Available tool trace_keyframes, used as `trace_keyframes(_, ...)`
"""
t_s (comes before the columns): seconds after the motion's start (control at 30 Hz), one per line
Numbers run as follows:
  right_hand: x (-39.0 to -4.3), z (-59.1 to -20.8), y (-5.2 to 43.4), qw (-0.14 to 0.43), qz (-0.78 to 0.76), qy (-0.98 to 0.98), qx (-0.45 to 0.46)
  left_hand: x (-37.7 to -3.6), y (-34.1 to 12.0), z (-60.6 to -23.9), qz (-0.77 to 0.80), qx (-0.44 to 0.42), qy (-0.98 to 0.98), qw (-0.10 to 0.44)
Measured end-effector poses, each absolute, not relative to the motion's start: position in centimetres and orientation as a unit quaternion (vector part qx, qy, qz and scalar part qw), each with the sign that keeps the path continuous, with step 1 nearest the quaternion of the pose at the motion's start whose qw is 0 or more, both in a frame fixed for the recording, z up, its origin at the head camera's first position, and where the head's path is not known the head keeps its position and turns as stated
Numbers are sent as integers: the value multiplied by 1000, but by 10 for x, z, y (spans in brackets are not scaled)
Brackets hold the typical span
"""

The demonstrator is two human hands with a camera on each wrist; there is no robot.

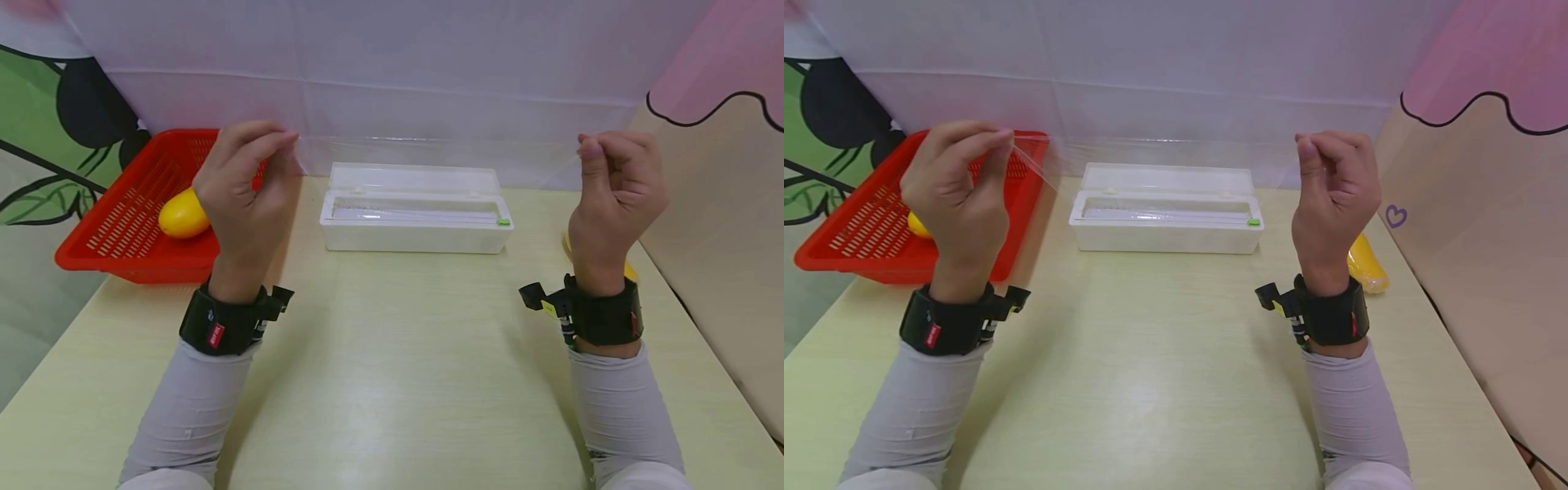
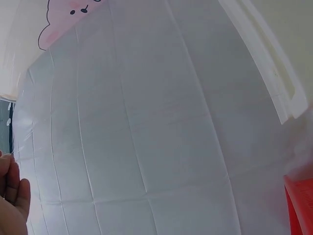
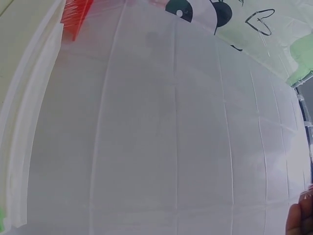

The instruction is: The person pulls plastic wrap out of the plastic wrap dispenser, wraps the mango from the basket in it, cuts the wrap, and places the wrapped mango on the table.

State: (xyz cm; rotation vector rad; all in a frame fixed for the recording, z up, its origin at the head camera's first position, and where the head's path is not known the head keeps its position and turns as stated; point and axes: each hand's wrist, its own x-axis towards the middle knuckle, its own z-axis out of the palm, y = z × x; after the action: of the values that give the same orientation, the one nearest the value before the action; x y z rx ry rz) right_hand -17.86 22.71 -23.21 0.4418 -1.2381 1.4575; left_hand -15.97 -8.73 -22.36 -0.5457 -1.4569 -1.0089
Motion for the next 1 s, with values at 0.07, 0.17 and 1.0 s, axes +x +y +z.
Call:
trace_keyframes(0.07, -179, -232, 228, 556, 618, -523, 187, -159, -87, -223, -436, -236, -625, 602)
trace_keyframes(0.17, -179, -232, 229, 557, 620, -519, 188, -159, -87, -222, -436, -234, -624, 605)
trace_keyframes(1.0, -161, -224, 234, 516, 671, -468, 253, -145, -96, -211, -480, -244, -615, 576)
